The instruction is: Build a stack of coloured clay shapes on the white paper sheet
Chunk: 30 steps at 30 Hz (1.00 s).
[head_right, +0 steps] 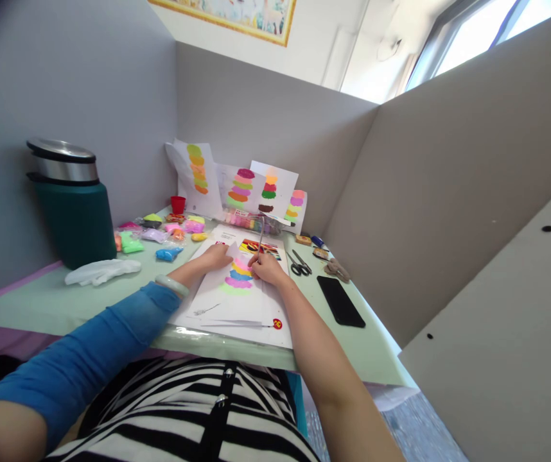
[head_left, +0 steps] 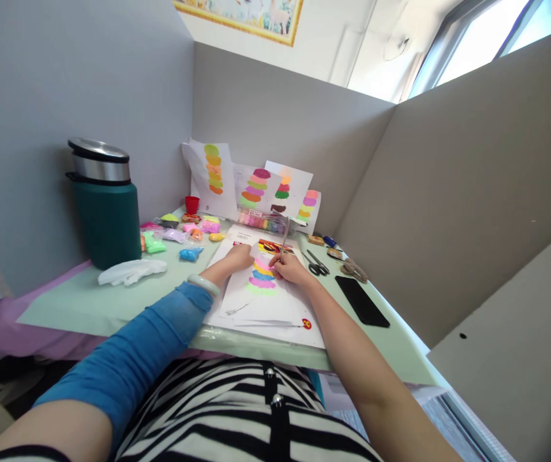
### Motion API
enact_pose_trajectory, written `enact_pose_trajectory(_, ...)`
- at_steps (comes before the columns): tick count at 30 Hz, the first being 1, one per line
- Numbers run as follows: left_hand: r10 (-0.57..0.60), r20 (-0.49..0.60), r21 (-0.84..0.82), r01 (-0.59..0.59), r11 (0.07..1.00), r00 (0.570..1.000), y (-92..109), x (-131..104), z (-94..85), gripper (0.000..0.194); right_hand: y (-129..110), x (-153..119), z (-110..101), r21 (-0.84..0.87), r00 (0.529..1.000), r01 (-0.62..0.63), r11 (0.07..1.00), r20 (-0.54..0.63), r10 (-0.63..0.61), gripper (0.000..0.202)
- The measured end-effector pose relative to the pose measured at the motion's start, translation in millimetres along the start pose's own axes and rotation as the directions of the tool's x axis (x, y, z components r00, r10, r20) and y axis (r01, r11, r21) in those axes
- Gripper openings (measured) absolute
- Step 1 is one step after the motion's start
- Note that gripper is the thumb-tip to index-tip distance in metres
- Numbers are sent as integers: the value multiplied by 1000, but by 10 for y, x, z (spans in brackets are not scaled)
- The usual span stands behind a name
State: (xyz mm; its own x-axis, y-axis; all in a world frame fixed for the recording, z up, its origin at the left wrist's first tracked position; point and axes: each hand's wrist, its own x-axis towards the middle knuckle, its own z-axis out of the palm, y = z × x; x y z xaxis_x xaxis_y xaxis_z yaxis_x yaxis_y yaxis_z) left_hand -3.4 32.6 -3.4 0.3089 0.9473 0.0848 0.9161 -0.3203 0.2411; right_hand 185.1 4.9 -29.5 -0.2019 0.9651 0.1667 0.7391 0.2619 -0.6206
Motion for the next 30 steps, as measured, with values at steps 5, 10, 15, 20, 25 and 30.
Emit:
enact_pose_trajectory(5,-4,5,8,4,1000,1000,8,-6,-11,40,7,-3,0,5,1000,20,1000,12,-20,24)
enact_pose_trajectory(10,-6,3,9,6,1000,1000,7,7,2,40,23,7,8,0,1000,22,1000,0,-22,24)
enact_pose_trajectory(15,-3,11,4,3,1000,1000,9,3,0,40,34,13,14,1,1000,25,1000,1,-25,24)
enact_pose_trajectory(20,-7,7,1,7,1000,1000,2,15,7,41,53,23,19,-1,999,34,999,-5,-34,24)
enact_pose_trajectory(25,3,7,-4,-3,1000,1000,-1,13,11,41,70,33,19,-8,999,39,999,-12,-40,24)
enact_pose_trajectory(30,3,12,-11,-3,1000,1000,-4,14,12,42,76,40,25,-22,1000,18,1000,-25,-19,24)
